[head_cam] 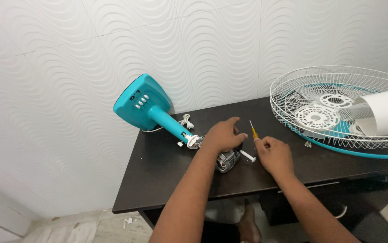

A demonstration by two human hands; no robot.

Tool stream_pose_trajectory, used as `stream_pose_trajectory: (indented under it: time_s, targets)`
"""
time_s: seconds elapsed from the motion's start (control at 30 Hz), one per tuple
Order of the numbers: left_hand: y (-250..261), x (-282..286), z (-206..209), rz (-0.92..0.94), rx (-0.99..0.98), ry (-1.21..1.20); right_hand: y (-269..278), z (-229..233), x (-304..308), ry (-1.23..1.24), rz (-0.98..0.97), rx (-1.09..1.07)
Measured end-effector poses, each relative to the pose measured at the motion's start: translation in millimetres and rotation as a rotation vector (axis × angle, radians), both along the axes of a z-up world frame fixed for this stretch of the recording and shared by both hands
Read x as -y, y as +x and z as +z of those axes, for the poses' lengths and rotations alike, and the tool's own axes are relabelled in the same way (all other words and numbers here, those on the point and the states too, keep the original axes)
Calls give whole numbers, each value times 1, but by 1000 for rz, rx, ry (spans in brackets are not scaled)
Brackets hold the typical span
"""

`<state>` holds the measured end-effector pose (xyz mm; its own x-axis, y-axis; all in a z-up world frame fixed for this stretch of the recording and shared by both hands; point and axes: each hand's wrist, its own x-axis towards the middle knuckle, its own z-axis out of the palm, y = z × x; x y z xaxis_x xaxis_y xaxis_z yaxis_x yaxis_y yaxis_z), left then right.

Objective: The person disassembles a teal and white pedestal fan on a dark table. They remove the front grille, then use a screwdriver to detach the motor housing and separate the motor from the fan stand.

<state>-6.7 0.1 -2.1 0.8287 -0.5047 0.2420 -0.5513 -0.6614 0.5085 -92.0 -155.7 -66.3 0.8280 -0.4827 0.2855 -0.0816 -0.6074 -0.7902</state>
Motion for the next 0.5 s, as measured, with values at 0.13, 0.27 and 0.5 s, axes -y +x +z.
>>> stream_pose_trajectory:
  time_s: [0.13,0.27,0.5]
  targets:
    - [-3,3,10,43,-73,195,3,4,1,3,-14,-71]
    - [3,6,8,57,-189,289,4,-1,1,-17,-7,3]
    - [23,8,-8,-19,-181,218,14,-17,15,103,131,120]
